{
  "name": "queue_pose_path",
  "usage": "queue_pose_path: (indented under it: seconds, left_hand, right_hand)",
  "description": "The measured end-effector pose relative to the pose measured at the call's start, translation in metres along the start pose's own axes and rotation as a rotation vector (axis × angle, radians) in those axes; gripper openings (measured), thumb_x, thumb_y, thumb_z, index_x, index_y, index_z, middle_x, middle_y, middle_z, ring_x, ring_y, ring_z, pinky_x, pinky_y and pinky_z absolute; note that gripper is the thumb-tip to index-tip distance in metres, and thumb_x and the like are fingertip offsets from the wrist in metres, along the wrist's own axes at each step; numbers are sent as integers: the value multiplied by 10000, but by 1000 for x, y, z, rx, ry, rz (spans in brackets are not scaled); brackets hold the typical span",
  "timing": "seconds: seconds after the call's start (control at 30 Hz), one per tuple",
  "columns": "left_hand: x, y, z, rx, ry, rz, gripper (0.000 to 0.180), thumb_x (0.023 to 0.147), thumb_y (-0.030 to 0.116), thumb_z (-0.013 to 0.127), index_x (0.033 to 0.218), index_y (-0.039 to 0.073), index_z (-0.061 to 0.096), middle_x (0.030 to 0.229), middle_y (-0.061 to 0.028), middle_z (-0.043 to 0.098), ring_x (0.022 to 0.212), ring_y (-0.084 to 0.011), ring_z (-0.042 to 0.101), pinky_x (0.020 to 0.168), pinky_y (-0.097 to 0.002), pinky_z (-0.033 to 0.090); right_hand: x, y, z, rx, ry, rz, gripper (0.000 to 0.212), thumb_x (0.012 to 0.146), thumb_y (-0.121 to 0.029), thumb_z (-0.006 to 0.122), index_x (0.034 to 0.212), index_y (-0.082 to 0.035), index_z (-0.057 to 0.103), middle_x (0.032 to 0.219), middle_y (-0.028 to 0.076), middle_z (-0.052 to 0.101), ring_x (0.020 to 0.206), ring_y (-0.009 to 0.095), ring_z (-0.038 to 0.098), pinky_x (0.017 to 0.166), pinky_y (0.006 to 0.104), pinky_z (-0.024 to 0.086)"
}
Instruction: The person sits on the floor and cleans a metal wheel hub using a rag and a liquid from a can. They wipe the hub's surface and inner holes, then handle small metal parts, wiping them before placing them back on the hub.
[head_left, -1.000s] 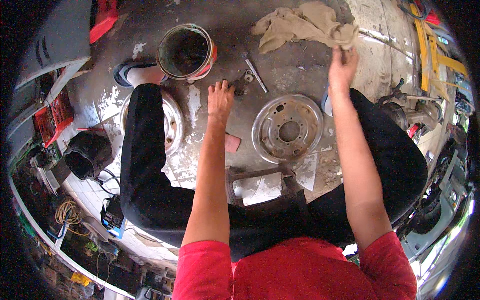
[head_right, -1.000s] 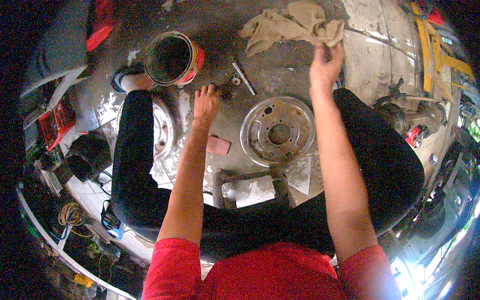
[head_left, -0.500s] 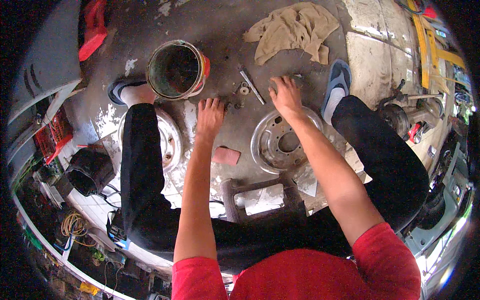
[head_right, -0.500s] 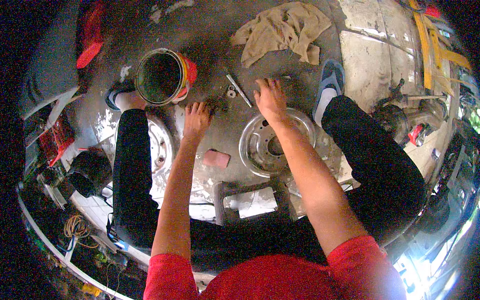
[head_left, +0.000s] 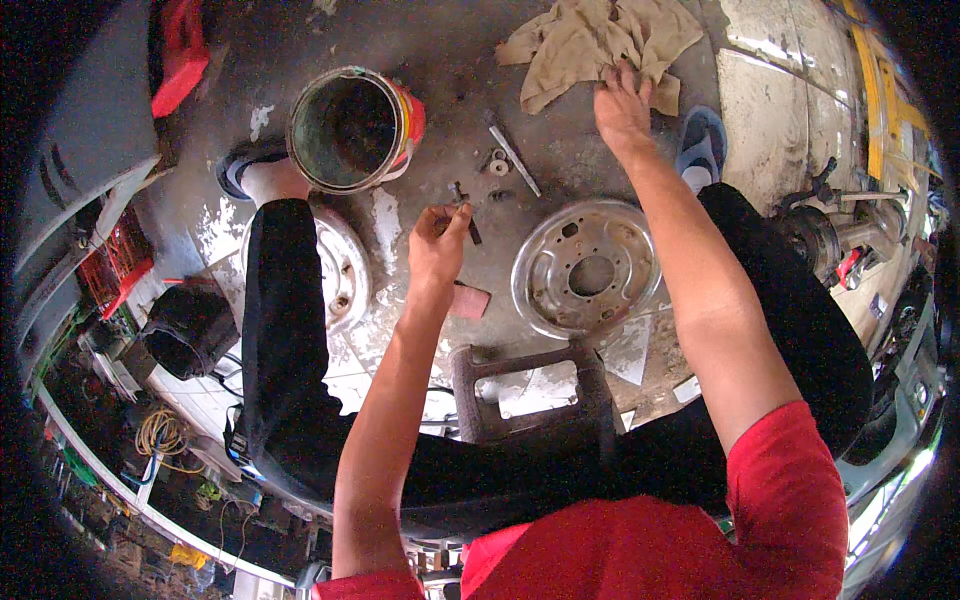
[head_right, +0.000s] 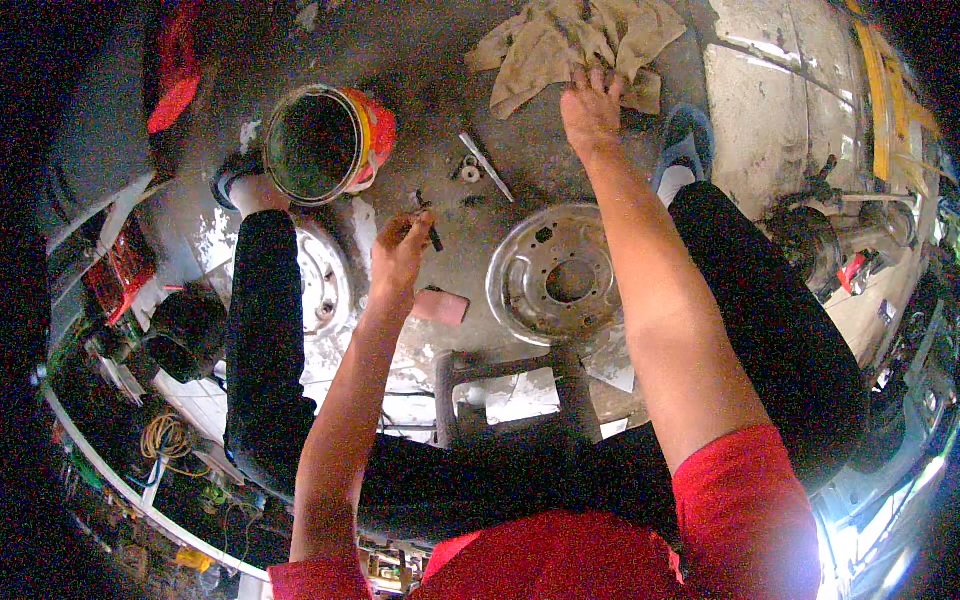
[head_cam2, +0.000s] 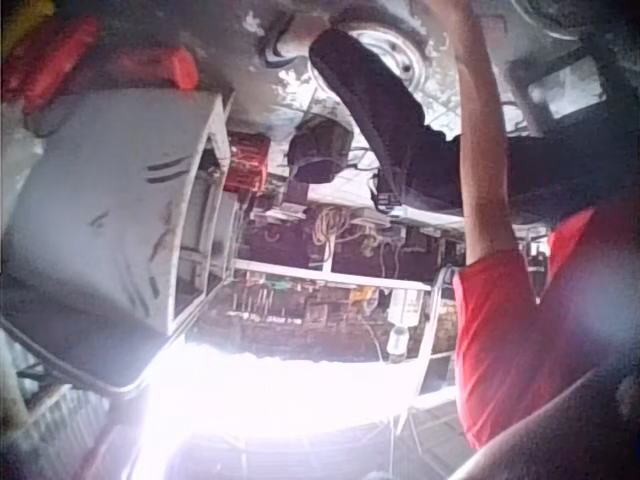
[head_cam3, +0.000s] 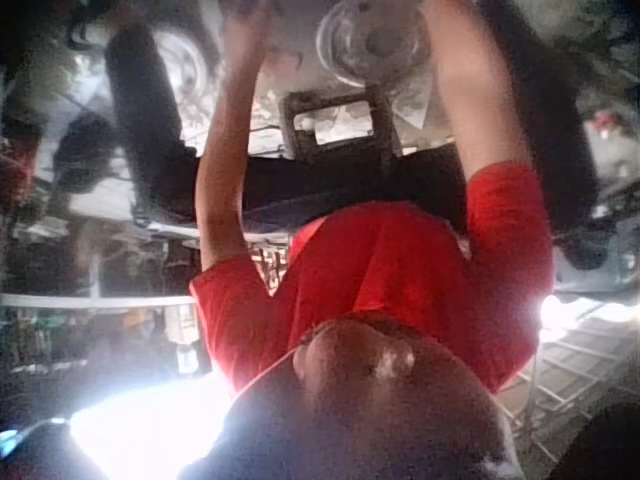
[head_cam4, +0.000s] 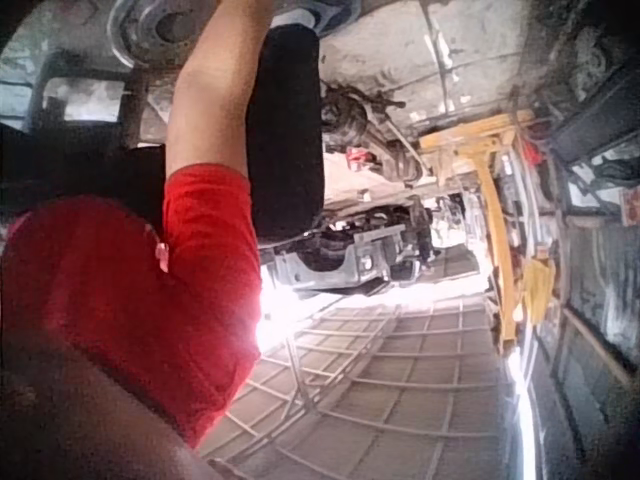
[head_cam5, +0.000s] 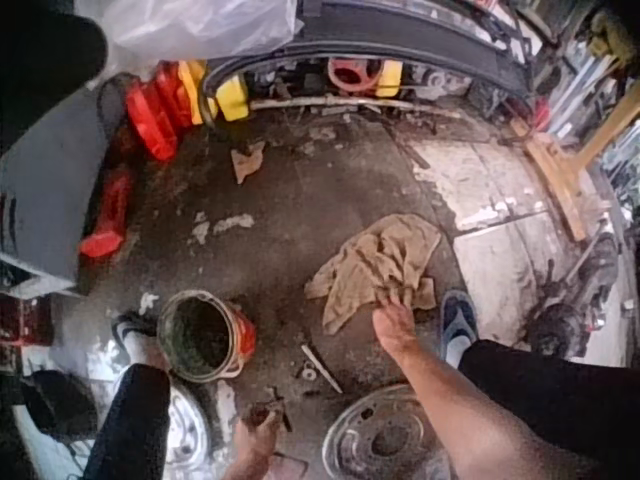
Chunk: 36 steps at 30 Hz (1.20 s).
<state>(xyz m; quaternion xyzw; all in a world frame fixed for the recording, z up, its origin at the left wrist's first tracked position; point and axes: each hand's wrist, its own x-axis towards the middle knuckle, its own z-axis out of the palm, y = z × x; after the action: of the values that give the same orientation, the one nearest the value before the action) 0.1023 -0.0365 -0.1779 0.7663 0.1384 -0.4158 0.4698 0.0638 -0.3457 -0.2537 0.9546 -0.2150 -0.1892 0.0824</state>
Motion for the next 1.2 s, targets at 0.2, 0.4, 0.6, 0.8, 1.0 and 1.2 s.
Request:
queue_pose_path:
  seconds: [0.2,0.4,0.6,0.8,1.0,1.2]
  left_hand:
    - [-62,40,-11,-287,-159,-40,202,926,242,689,985,59,626,888,-17,637,799,-106,555,777,-278,451]
    - [-115,61,1,-458,-203,17,148,955,175,642,1056,82,588,902,-13,607,816,-117,572,759,-274,468]
    - [-169,79,10,-775,-415,90,247,940,193,659,1161,106,589,1045,-65,665,957,-187,628,921,-369,482]
    - [-187,80,19,-780,-398,155,343,927,177,673,1235,94,548,1075,-99,671,996,-222,634,929,-408,480]
    - [-182,95,26,-751,-430,148,597,899,172,707,1414,96,413,1035,-128,691,943,-254,670,885,-418,533]
    - [-178,92,23,-769,-448,118,504,923,201,682,1363,88,463,984,-148,697,884,-263,685,861,-393,542]
  right_hand:
    - [10,36,21,-16,54,96,336,877,-124,561,1196,-62,645,1355,59,538,1320,279,419,1081,557,297]
    - [19,56,3,479,-61,236,246,859,-207,663,993,-3,699,1125,214,657,1120,412,582,1002,514,422]
    - [-6,68,1,310,-5,172,304,858,-250,693,1106,-76,696,1335,202,525,1261,426,467,1056,533,399]
    - [0,59,20,335,-143,245,369,891,-289,670,1251,-209,650,1532,62,308,1446,293,209,1092,578,353]
    - [23,71,50,286,-149,354,377,899,-347,643,1220,-151,651,1258,153,608,1203,329,556,986,502,450]
    - [13,81,1,856,206,361,459,794,-389,760,1109,-72,654,1096,194,677,995,335,668,867,406,517]
